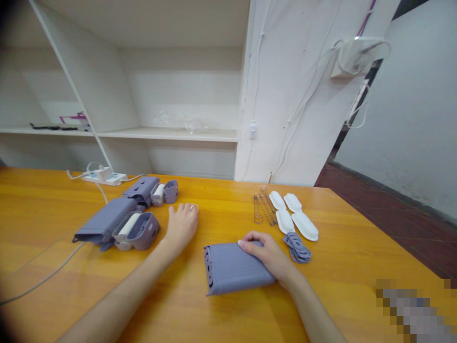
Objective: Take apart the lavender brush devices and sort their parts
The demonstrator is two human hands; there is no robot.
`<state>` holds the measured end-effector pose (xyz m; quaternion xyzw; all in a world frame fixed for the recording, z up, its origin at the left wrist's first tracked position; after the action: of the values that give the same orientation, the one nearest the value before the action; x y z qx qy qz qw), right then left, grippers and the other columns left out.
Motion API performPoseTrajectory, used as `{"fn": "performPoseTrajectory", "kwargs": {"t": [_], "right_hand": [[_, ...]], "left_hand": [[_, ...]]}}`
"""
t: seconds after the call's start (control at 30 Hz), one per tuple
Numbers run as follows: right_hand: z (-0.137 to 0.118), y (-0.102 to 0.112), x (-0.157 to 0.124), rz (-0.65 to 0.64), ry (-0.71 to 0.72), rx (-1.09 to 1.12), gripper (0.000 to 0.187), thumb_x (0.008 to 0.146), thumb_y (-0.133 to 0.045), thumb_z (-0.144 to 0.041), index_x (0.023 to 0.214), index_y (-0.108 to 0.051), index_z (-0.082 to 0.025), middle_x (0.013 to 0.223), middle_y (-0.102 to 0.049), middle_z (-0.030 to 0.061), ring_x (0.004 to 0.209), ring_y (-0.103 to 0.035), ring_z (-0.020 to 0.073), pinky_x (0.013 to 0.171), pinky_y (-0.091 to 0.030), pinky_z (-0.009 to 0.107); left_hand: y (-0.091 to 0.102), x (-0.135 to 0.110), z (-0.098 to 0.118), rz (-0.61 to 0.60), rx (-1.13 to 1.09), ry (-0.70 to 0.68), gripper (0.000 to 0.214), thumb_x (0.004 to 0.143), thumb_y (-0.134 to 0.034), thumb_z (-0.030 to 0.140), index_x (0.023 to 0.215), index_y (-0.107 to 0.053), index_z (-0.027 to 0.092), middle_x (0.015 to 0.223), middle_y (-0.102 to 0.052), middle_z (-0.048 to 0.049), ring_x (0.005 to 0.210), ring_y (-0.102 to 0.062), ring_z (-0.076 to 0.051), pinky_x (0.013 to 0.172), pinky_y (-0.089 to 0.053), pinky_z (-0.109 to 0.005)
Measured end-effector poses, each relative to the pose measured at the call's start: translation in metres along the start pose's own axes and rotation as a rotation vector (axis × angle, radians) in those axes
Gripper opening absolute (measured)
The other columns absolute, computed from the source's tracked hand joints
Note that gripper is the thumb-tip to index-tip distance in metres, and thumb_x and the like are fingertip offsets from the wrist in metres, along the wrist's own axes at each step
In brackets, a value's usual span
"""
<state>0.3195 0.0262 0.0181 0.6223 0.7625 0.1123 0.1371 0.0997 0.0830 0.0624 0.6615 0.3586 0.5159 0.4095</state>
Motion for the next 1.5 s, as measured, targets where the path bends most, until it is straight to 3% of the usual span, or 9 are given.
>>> {"fn": "performPoseTrajectory", "kwargs": {"t": [0.1, 0.37, 0.63, 0.83, 1.2, 1.33, 1.5], "right_hand": [[0.0, 0.0, 0.0, -0.002, -0.006, 0.004, 0.036, 0.075, -0.064, -0.054, 0.079, -0.062, -0.019, 0.076, -0.056, -0.0013, 0.07, -0.048, 0.0134, 0.061, -0.036, 0.023], [-0.002, 0.0, -0.001, 0.002, -0.005, -0.024, 0.037, 0.075, -0.063, -0.056, 0.08, -0.063, -0.019, 0.077, -0.057, -0.0007, 0.071, -0.049, 0.0144, 0.062, -0.037, 0.024], [-0.001, -0.001, -0.001, -0.007, -0.019, 0.007, 0.035, 0.076, -0.064, -0.054, 0.079, -0.061, -0.019, 0.075, -0.054, -0.0023, 0.068, -0.046, 0.0125, 0.06, -0.035, 0.023], [-0.004, -0.002, 0.0, -0.015, -0.009, 0.008, 0.035, 0.076, -0.064, -0.053, 0.079, -0.061, -0.019, 0.076, -0.054, -0.0017, 0.069, -0.046, 0.0126, 0.06, -0.034, 0.023], [-0.003, -0.002, 0.0, -0.021, 0.007, 0.01, 0.035, 0.077, -0.064, -0.052, 0.08, -0.061, -0.018, 0.076, -0.053, -0.0014, 0.07, -0.046, 0.0125, 0.061, -0.034, 0.022], [-0.001, -0.002, 0.0, -0.021, -0.007, 0.027, 0.034, 0.077, -0.064, -0.051, 0.08, -0.061, -0.018, 0.075, -0.054, -0.0021, 0.069, -0.046, 0.0117, 0.059, -0.033, 0.022], [0.001, 0.005, 0.003, 0.14, 0.013, 0.025, 0.035, 0.078, -0.061, -0.053, 0.078, -0.063, -0.018, 0.073, -0.056, -0.0019, 0.069, -0.048, 0.0132, 0.062, -0.035, 0.023]], "left_hand": [[0.002, 0.004, -0.019, -0.001, 0.073, 0.065, 0.035, 0.084, -0.035, 0.004, 0.105, -0.063, 0.01, 0.096, -0.065, -0.0184, 0.093, -0.056, -0.031, 0.096, -0.026, -0.057], [-0.011, 0.012, -0.049, -0.035, 0.245, 0.169, 0.037, 0.085, -0.032, 0.006, 0.092, -0.068, 0.007, 0.09, -0.067, -0.02, 0.087, -0.061, -0.032, 0.1, -0.018, -0.059], [-0.027, 0.017, -0.052, -0.13, 0.337, 0.187, 0.033, 0.083, -0.038, 0.006, 0.083, -0.071, 0.007, 0.079, -0.069, -0.0197, 0.083, -0.062, -0.035, 0.098, -0.014, -0.063], [-0.026, 0.014, -0.051, -0.187, 0.356, 0.201, 0.031, 0.085, -0.04, 0.007, 0.084, -0.07, 0.004, 0.079, -0.069, -0.0223, 0.082, -0.064, -0.037, 0.094, -0.021, -0.063], [-0.021, 0.015, -0.07, -0.242, 0.301, 0.257, 0.031, 0.079, -0.04, 0.002, 0.081, -0.071, 0.003, 0.073, -0.069, -0.022, 0.081, -0.065, -0.04, 0.097, -0.01, -0.068], [-0.008, 0.011, -0.062, -0.173, 0.249, 0.253, 0.033, 0.081, -0.037, 0.003, 0.089, -0.069, 0.0, 0.087, -0.068, -0.0272, 0.094, -0.06, -0.043, 0.097, -0.016, -0.066], [0.012, 0.0, -0.029, -0.065, 0.029, 0.12, 0.034, 0.093, -0.032, 0.022, 0.097, -0.065, 0.011, 0.096, -0.066, -0.0193, 0.094, -0.061, -0.032, 0.086, -0.037, -0.043]]}}
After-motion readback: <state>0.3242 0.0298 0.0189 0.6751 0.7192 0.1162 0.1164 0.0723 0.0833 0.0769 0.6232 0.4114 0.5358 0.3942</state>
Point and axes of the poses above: each hand's wrist, its own x-axis towards the middle knuckle, its own y-axis out of the back of the hand, z = x × y, the point moved 8 cm from there along x, towards the middle knuckle
